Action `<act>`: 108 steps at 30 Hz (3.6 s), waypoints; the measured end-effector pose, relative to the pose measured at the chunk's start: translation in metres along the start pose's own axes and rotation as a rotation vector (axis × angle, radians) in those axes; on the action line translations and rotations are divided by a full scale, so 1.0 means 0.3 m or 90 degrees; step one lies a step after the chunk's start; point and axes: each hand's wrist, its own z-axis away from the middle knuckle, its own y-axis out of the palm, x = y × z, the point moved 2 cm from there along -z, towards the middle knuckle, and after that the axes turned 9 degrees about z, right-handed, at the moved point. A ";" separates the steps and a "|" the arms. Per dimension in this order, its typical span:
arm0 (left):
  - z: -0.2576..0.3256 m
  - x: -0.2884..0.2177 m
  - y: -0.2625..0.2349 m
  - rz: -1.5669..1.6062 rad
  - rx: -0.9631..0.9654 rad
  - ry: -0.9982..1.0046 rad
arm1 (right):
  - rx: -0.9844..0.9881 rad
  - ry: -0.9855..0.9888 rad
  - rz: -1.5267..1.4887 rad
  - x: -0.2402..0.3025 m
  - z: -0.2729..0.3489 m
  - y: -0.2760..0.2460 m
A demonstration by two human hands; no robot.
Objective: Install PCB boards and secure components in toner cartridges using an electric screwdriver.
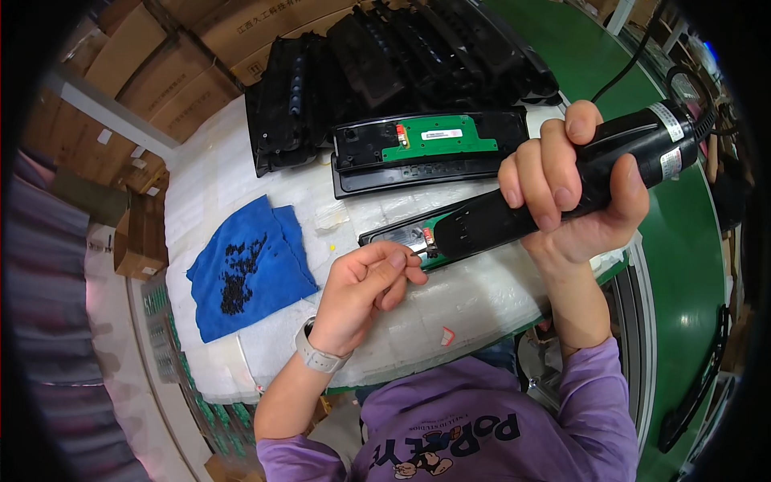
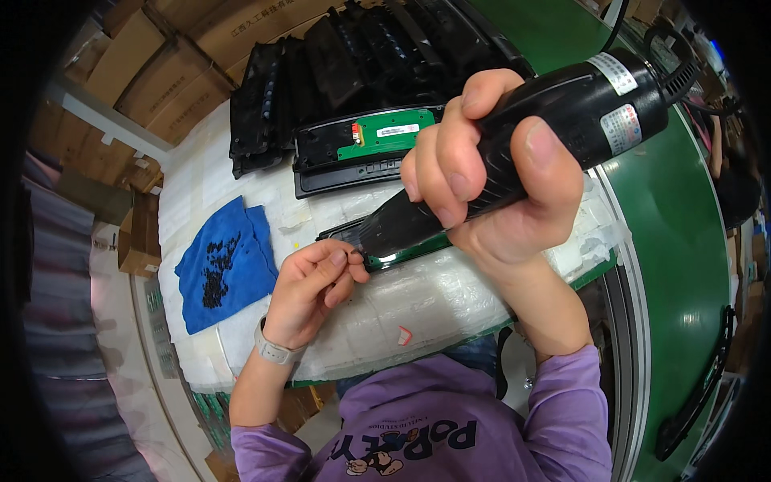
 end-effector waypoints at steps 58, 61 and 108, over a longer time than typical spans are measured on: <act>-0.027 -0.039 -0.035 0.013 -0.038 0.101 | 0.089 0.050 0.096 -0.007 -0.033 -0.027; -0.018 -0.033 -0.029 0.012 -0.003 0.082 | 0.077 0.021 -0.028 0.012 -0.028 -0.006; -0.027 -0.053 -0.099 0.294 -0.216 0.205 | -0.018 0.192 0.340 -0.032 -0.001 0.037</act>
